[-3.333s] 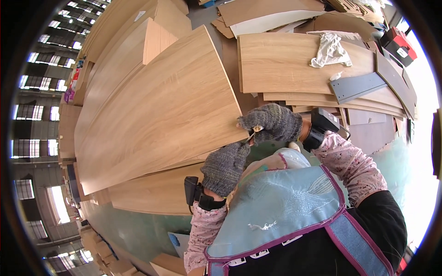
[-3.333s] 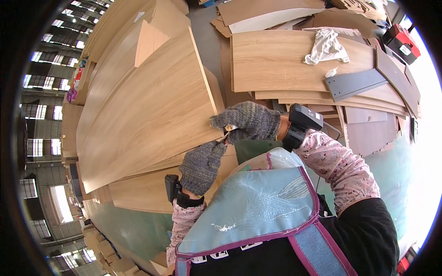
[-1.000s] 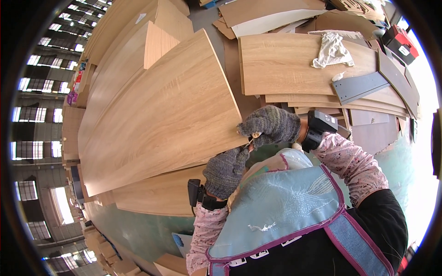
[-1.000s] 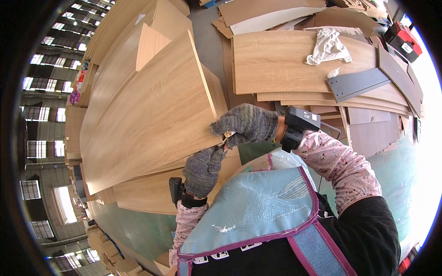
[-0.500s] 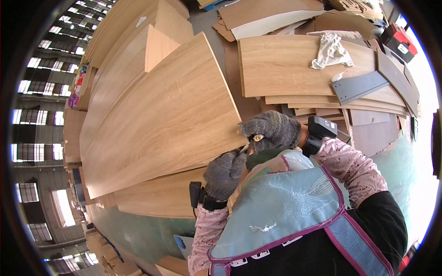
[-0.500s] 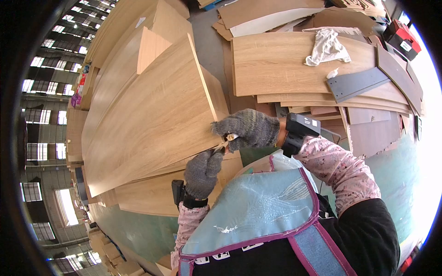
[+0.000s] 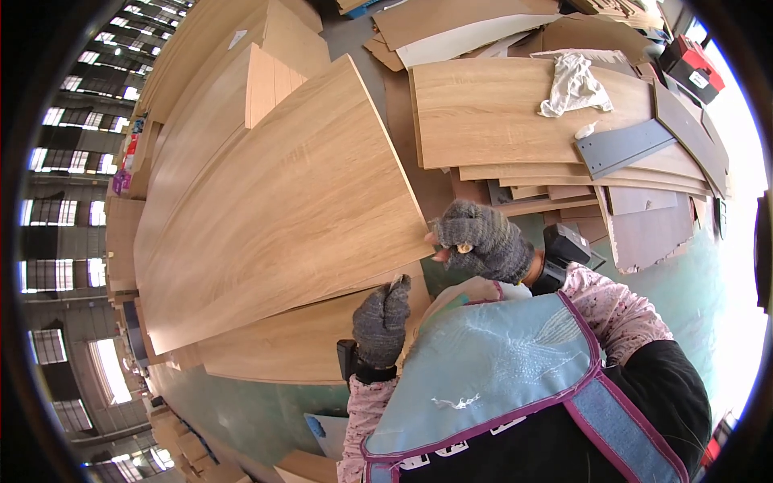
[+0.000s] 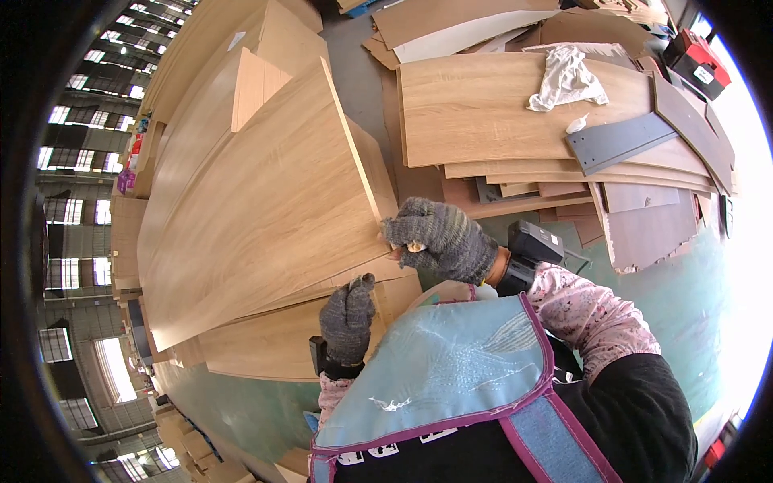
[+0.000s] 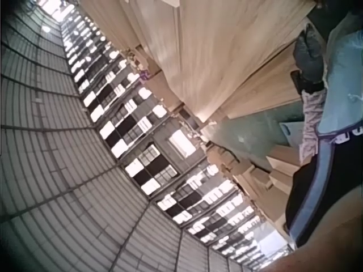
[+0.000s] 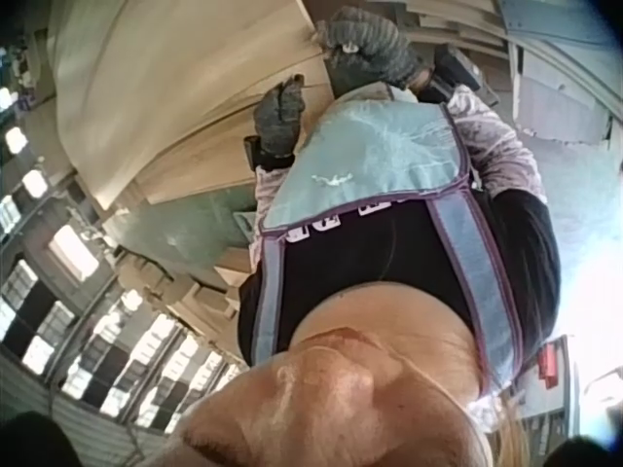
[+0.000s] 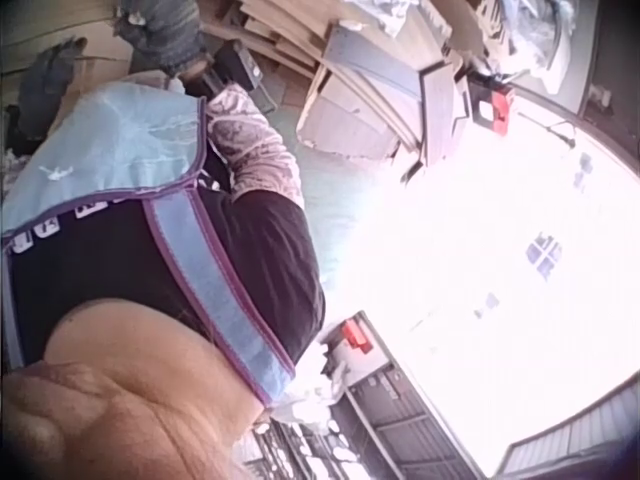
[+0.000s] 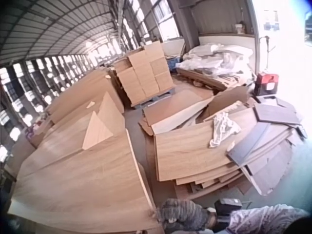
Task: The worker inspects wooden panels, uses a small hand tool to scrape the edges, and moves panels between stacks in a manufacturing facility.
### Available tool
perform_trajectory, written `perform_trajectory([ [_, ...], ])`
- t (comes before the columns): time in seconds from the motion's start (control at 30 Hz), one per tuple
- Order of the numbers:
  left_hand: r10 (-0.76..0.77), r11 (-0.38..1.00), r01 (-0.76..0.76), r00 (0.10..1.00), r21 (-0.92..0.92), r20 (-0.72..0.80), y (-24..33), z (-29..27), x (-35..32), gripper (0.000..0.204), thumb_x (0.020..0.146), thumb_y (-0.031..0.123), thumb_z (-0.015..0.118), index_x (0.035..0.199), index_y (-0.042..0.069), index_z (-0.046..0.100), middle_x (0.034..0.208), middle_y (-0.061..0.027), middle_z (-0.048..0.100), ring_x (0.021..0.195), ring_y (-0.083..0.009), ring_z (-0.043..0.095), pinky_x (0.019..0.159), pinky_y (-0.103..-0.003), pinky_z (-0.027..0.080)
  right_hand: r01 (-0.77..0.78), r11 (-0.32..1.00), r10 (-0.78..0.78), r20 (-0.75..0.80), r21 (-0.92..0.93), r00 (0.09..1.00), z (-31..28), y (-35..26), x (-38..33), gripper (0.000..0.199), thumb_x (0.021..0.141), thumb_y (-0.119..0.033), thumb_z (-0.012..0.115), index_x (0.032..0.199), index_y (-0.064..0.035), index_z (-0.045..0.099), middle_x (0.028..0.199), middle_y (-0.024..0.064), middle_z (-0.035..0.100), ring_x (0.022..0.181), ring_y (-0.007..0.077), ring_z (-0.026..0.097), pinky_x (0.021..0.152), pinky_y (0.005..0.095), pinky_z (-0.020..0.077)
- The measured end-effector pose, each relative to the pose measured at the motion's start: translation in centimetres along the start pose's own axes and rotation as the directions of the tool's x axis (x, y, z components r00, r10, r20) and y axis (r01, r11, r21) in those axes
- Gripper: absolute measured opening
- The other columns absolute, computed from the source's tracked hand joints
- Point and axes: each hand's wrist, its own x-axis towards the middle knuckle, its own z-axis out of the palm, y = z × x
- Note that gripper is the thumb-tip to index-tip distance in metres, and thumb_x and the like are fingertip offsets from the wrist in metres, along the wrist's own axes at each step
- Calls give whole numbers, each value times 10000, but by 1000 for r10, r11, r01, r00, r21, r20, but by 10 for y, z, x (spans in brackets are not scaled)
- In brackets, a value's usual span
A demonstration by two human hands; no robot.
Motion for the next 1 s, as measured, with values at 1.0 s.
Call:
perform_trajectory([
  [1.0, -97, 991, 99, 995, -91, 32, 6, 9, 6, 238, 915, 146, 497, 1057, 14, 636, 716, -116, 621, 613, -174, 586, 585, -296, 463, -32, 999, 30, -51, -32, 998, -5, -8, -3, 363, 652, -91, 762, 973, -93, 594, 856, 82, 610, 794, 297, 591, 672, 372, 472],
])
